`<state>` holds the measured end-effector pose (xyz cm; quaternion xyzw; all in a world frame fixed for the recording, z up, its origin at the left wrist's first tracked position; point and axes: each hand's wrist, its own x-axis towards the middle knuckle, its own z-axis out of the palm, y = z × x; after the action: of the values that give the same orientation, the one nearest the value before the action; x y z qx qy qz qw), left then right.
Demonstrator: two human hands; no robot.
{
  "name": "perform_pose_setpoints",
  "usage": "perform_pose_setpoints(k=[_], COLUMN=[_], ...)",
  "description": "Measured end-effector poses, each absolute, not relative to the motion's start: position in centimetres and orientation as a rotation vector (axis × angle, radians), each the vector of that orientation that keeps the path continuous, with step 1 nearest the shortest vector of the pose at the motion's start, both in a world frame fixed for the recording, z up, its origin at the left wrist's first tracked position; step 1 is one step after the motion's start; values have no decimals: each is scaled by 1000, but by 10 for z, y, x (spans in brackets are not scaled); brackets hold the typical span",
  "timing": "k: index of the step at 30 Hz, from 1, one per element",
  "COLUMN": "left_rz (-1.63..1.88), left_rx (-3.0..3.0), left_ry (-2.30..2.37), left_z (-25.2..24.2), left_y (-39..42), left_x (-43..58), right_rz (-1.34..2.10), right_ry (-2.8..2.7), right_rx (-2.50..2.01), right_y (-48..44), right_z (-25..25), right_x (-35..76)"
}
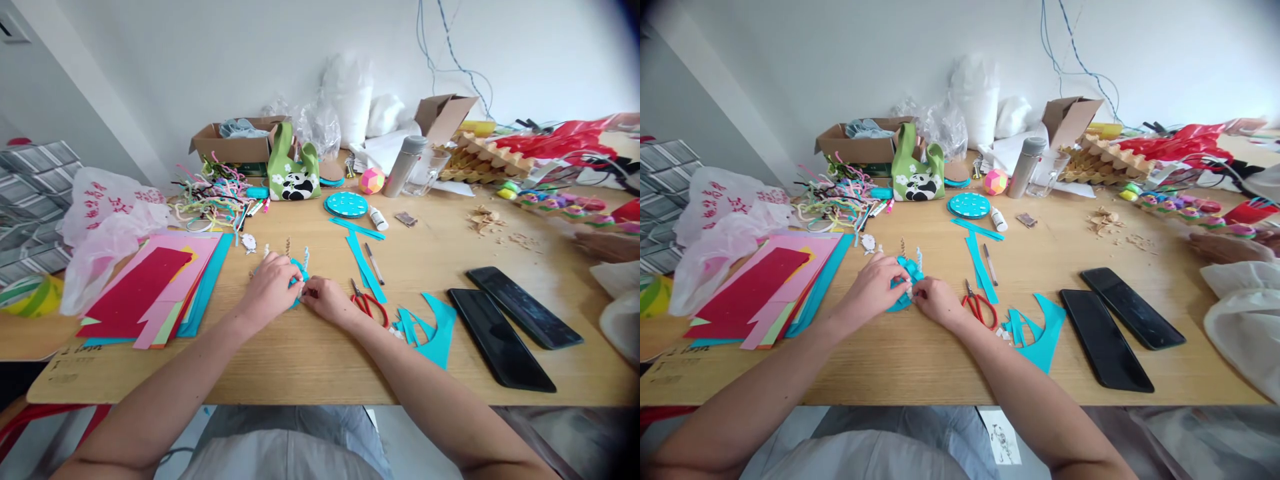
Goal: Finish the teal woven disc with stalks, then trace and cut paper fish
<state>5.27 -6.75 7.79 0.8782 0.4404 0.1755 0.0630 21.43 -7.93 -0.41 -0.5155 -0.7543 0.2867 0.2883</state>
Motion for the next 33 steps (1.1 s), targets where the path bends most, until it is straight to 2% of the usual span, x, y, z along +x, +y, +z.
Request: perform_pose_setpoints(k=[21,33], left_rz=[469,423], left_rx=[2715,2715], left_ry=[1393,1407], left_z=[77,75], left_y=[-49,-42], left_x=[49,45], right_rz=[755,869], right_ry=[-1929,-1877], right_rx=[-1493,-1514], right_y=[-83,-81], right_z=[-5,-4], right_x=[209,210])
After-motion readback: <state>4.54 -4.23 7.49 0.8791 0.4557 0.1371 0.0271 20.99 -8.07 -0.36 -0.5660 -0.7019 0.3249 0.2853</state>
